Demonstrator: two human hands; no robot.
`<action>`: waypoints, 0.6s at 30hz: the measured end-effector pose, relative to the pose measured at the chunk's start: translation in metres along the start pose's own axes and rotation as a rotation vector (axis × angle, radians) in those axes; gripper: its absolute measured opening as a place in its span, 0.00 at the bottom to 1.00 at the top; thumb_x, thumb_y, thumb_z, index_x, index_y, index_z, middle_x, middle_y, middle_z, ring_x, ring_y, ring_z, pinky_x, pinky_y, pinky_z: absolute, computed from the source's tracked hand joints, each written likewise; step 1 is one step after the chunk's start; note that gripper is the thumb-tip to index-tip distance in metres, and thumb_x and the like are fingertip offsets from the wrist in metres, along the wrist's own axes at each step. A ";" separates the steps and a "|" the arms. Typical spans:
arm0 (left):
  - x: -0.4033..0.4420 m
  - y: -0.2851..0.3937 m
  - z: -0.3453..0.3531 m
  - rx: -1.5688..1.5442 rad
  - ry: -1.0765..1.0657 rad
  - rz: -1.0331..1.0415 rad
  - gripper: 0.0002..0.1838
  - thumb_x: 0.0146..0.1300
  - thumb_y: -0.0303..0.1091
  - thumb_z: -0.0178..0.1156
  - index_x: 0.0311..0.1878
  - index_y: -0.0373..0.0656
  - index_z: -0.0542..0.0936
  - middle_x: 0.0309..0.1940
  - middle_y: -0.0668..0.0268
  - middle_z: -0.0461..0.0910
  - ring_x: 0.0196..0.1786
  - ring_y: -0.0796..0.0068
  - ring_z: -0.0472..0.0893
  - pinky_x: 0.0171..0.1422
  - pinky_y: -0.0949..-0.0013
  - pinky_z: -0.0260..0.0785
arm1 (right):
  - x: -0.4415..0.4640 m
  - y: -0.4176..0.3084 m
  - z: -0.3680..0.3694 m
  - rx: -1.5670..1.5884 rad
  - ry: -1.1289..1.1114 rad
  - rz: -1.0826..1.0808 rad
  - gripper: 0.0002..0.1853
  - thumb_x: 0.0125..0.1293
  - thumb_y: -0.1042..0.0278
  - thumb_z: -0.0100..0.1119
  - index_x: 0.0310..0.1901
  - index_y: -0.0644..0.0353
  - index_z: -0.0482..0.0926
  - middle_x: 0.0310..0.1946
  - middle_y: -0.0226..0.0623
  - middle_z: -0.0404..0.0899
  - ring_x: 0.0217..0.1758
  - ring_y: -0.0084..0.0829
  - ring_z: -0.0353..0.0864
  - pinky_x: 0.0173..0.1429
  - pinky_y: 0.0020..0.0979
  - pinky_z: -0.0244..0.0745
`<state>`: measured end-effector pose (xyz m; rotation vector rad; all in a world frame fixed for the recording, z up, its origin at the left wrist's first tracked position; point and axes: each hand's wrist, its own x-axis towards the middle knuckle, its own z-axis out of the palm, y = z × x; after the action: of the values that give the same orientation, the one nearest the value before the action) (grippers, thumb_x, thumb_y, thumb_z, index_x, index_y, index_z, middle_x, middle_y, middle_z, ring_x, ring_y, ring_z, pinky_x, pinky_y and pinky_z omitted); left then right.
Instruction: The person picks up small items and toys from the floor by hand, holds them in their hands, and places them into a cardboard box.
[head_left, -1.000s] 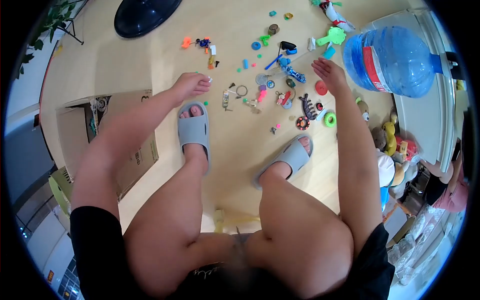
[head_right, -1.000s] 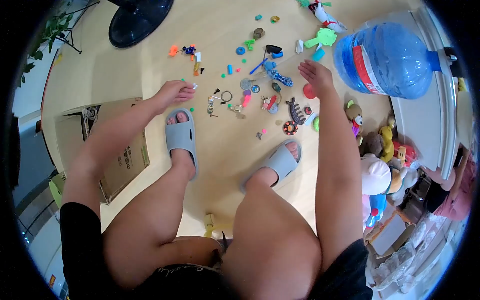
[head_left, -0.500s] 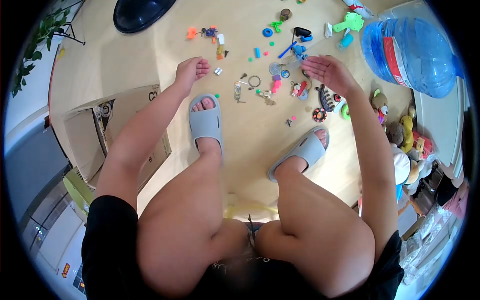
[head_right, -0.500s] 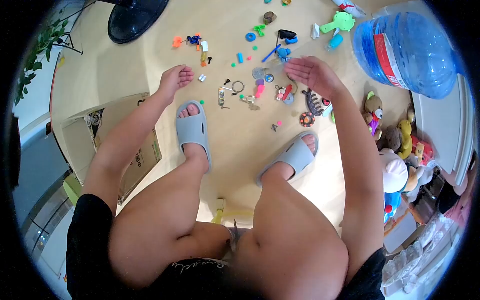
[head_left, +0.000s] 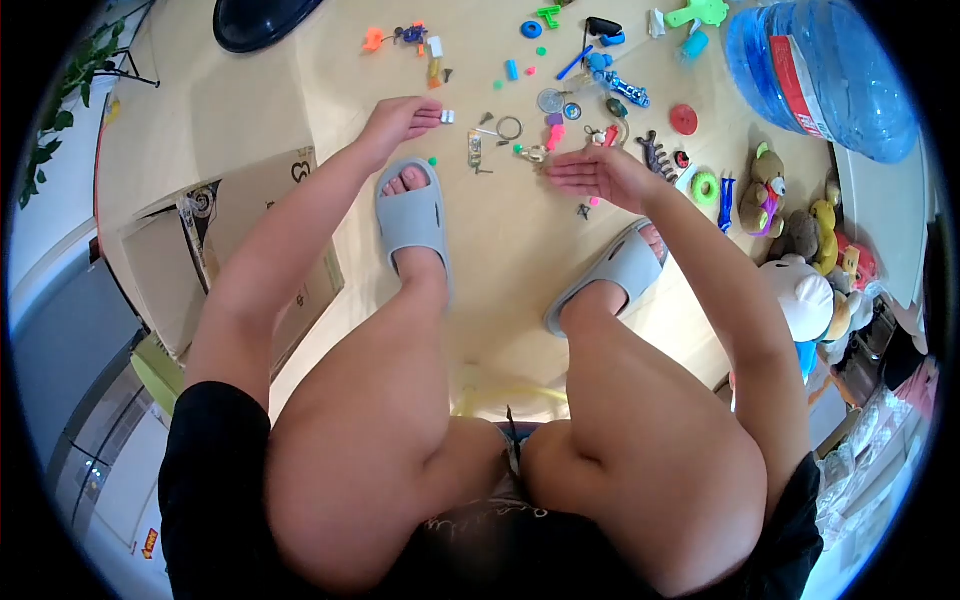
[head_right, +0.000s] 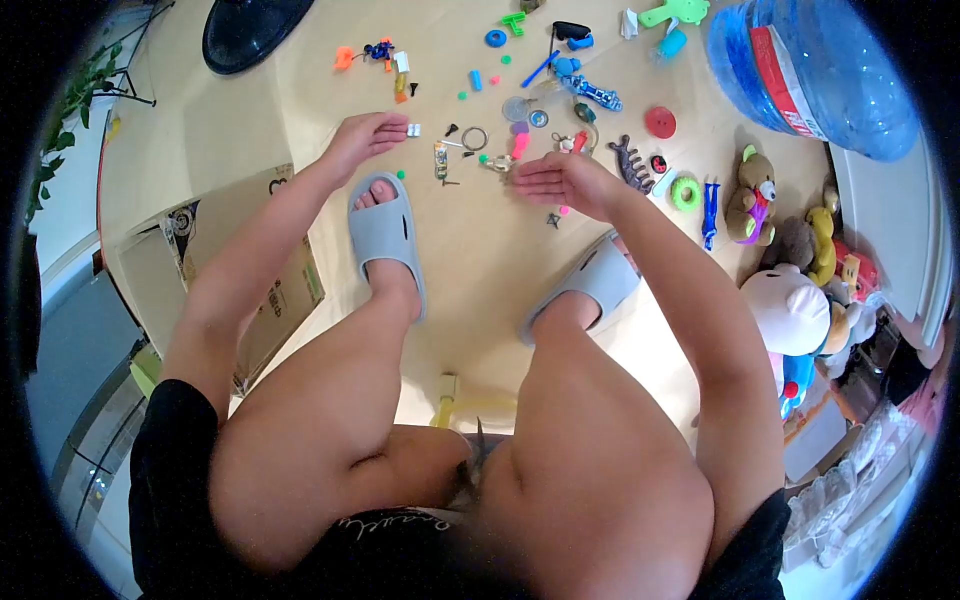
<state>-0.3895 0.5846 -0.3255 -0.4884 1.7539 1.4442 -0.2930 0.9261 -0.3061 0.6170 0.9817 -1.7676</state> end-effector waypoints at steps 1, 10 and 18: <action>-0.002 0.001 0.003 0.061 -0.030 -0.013 0.19 0.69 0.43 0.52 0.50 0.39 0.82 0.46 0.64 0.83 0.48 0.75 0.82 0.54 0.73 0.73 | 0.000 0.003 0.000 0.016 0.004 -0.010 0.22 0.73 0.63 0.41 0.59 0.70 0.73 0.57 0.48 0.78 0.62 0.38 0.78 0.70 0.36 0.70; 0.005 0.002 0.005 0.123 -0.110 -0.047 0.22 0.72 0.47 0.47 0.55 0.40 0.80 0.51 0.63 0.82 0.54 0.75 0.81 0.59 0.71 0.71 | 0.017 -0.003 0.015 0.106 0.005 -0.171 0.22 0.71 0.67 0.37 0.60 0.71 0.70 0.59 0.51 0.76 0.65 0.40 0.75 0.71 0.36 0.68; -0.002 0.005 -0.011 -0.025 -0.113 -0.152 0.28 0.75 0.52 0.42 0.58 0.36 0.76 0.54 0.59 0.81 0.59 0.70 0.79 0.63 0.67 0.70 | 0.049 -0.024 0.030 0.126 -0.016 -0.173 0.23 0.70 0.69 0.37 0.62 0.71 0.69 0.60 0.48 0.75 0.66 0.37 0.74 0.72 0.34 0.67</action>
<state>-0.3954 0.5753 -0.3210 -0.5311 1.5774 1.3612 -0.3333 0.8805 -0.3191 0.6105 0.9413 -1.9958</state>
